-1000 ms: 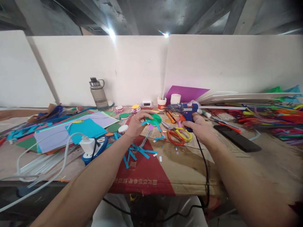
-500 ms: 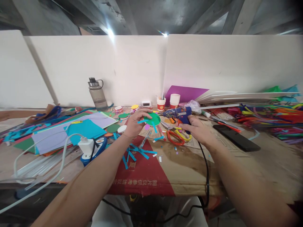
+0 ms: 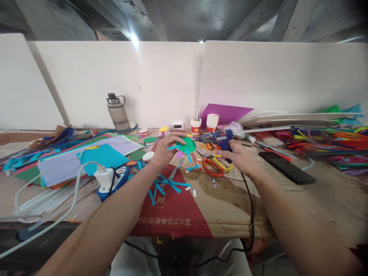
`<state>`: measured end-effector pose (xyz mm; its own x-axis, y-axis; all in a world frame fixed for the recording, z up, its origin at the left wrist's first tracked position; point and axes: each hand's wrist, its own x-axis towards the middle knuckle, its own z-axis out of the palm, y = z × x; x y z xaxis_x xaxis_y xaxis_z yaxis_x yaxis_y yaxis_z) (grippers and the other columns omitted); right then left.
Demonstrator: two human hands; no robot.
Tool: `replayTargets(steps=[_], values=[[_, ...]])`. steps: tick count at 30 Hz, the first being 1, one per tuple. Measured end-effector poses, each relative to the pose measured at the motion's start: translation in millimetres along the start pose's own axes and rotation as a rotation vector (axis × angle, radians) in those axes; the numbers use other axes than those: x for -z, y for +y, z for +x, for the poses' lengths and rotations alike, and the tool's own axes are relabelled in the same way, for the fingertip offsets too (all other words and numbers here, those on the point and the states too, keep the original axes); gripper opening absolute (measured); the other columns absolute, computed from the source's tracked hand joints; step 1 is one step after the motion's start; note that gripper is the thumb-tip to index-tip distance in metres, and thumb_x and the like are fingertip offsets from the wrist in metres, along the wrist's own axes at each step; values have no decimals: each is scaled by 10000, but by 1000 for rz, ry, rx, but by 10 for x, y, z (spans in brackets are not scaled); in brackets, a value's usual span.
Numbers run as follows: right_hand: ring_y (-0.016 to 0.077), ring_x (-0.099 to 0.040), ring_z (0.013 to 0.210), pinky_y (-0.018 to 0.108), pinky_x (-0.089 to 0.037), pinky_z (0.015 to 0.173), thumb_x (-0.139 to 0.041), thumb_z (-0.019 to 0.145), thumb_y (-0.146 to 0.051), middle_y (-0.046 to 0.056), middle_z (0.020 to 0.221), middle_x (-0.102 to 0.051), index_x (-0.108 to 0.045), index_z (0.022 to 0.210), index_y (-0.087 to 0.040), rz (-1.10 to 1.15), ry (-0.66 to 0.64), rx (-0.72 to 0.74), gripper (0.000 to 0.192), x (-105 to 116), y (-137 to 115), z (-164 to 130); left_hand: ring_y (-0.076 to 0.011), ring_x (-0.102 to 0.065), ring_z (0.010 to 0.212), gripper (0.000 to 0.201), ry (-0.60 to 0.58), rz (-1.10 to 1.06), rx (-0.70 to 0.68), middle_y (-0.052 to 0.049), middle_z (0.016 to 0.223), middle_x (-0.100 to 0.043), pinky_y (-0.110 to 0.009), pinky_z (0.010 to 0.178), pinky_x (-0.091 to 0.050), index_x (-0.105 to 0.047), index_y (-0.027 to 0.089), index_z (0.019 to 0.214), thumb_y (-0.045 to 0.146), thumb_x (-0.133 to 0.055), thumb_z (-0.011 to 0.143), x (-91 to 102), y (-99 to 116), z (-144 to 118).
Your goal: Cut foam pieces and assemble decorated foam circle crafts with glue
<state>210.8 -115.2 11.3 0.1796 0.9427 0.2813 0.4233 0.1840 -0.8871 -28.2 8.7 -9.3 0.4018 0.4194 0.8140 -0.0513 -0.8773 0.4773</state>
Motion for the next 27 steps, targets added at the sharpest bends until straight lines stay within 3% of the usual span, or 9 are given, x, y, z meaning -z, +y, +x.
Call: replayTargets(steps=[15,27], values=[[153,-457,596,284,-393,579,-669,680,-402,-37,628,-517,-547,791,-227,-10,5,-13,240,4,8,5,-209,-638,1091,88,-12,-8,-7,-97,1111,-699,-370,858,-536,-672,191,834,123,-661,778,-2,-1,-9],[135,-416,557,270,-380,543,-677,657,-392,-53,571,-461,-520,730,-234,8,20,-6,234,-22,-96,-15,-204,-648,1045,64,-6,0,3,-94,1124,-702,-364,848,-524,-681,193,837,202,-715,783,-14,-14,-15]])
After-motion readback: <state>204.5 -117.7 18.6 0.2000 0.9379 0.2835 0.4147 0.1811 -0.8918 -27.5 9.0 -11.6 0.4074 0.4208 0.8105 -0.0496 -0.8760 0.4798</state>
